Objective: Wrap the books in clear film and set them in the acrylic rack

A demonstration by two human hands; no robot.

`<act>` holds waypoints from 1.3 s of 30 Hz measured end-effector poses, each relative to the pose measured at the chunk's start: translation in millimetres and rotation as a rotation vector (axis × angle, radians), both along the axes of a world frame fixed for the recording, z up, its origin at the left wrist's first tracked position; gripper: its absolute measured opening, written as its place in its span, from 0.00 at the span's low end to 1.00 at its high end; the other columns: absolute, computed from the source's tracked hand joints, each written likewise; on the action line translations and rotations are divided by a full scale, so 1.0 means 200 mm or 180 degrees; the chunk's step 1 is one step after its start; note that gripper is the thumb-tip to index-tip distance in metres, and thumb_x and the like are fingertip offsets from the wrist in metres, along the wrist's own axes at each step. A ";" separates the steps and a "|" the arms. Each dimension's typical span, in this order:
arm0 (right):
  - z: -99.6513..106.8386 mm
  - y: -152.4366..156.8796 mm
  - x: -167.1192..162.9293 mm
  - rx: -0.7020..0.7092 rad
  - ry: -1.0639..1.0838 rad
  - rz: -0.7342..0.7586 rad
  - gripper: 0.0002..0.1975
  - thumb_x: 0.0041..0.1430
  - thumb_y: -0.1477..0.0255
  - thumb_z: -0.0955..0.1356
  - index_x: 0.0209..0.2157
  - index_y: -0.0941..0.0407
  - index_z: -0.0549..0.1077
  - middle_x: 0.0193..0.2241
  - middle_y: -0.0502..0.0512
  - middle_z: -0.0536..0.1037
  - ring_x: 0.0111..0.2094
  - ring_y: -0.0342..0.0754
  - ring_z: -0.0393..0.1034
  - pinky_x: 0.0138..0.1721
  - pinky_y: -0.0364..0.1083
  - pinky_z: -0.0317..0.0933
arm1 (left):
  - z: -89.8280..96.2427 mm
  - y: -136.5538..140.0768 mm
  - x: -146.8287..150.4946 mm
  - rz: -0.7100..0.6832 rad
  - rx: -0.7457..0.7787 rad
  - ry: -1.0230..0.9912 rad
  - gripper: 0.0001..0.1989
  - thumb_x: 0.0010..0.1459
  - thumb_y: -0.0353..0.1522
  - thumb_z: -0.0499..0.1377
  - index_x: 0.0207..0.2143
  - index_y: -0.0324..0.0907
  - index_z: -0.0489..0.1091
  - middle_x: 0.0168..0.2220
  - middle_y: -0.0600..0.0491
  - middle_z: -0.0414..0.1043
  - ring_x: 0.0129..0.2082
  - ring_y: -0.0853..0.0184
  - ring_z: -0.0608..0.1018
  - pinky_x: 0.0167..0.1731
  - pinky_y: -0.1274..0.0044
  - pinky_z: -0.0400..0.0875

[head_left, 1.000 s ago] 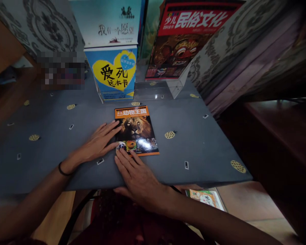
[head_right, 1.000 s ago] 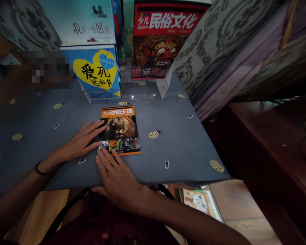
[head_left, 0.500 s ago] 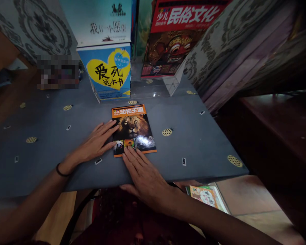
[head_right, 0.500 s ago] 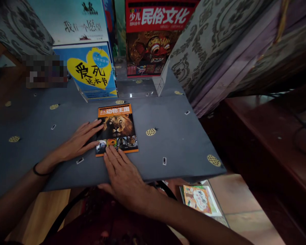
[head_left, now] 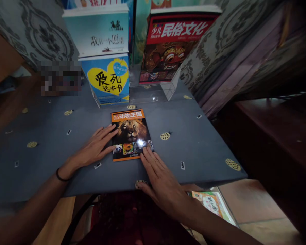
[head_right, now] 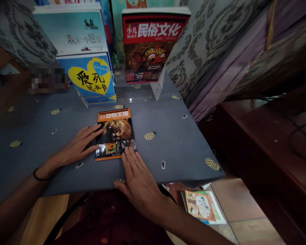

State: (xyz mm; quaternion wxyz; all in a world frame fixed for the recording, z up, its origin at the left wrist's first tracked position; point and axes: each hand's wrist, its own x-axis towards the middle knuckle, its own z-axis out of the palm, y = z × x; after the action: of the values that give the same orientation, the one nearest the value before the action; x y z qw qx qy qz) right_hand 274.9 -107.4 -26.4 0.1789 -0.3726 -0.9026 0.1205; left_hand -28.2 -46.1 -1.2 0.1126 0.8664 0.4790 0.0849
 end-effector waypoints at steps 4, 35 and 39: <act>0.02 0.02 0.05 0.0206 0.0014 -0.0053 0.42 0.68 0.65 0.65 0.72 0.62 0.37 0.69 0.70 0.53 0.70 0.60 0.48 0.66 0.62 0.58 | -0.01 -0.01 -0.01 0.0017 0.0031 -0.0049 0.29 0.72 0.45 0.46 0.71 0.49 0.47 0.72 0.46 0.49 0.71 0.58 0.53 0.68 0.55 0.50; 0.02 0.78 -0.29 -0.0248 -0.0301 -0.0728 0.35 0.69 0.58 0.59 0.67 0.70 0.57 0.70 0.75 0.51 0.71 0.65 0.44 0.68 0.62 0.44 | -0.16 0.22 0.14 0.1132 0.0323 -0.0654 0.27 0.65 0.42 0.55 0.63 0.41 0.63 0.66 0.38 0.61 0.68 0.47 0.59 0.64 0.52 0.54; 0.00 0.77 -0.28 -0.0128 -0.0198 -0.0708 0.34 0.69 0.58 0.59 0.66 0.68 0.59 0.69 0.74 0.53 0.71 0.64 0.46 0.68 0.61 0.46 | -0.13 0.24 0.14 0.1140 0.0093 -0.1685 0.25 0.61 0.42 0.58 0.59 0.43 0.67 0.63 0.41 0.66 0.65 0.49 0.65 0.65 0.55 0.57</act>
State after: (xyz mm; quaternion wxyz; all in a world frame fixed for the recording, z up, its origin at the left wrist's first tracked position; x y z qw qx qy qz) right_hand 219.3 46.4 -26.6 0.1556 -0.4776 -0.8581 0.1063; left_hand -1.1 1.4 -28.0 0.2041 0.7176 0.5767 0.3328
